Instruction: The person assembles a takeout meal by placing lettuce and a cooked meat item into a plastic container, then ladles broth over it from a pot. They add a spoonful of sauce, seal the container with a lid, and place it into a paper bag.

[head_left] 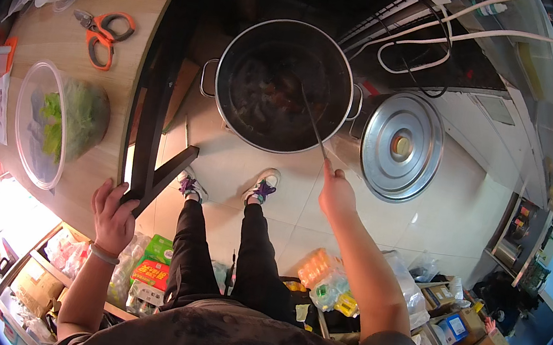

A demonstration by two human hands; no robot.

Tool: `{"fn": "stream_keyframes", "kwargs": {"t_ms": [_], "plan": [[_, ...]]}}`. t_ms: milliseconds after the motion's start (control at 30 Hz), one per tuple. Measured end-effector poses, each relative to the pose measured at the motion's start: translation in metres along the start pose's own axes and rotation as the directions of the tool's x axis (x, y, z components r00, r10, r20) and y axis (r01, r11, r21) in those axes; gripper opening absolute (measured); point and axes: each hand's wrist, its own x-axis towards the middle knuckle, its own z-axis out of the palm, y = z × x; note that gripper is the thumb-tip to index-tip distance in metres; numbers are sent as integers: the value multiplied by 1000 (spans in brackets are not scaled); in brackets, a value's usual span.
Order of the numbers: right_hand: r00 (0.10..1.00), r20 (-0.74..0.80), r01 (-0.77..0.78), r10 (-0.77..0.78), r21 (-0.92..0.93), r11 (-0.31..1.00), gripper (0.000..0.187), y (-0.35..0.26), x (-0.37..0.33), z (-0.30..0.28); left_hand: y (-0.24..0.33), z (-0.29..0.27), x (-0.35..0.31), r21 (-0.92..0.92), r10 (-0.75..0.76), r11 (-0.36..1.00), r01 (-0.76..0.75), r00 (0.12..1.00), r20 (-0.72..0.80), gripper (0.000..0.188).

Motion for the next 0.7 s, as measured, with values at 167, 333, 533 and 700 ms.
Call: {"fn": "stream_keyframes", "kwargs": {"t_ms": [167,333,533,700], "plan": [[1000,-17,8,-9,-78,997,60,-20,25,-13,-2,-2,2,-21,11,1000,-11,1000,-15,22],[999,5,40,-39,-170,985,55,-24,51,-14,-5,-2,0,-22,17,1000,-17,1000,-23,20],[982,20,187,-187,9,982,46,9,81,-40,-5,-2,2,-39,11,999,-12,1000,-24,18],[955,134,281,-264,-138,950,33,20,81,-45,-5,-3,3,-51,11,999,-12,1000,-23,17]]}}
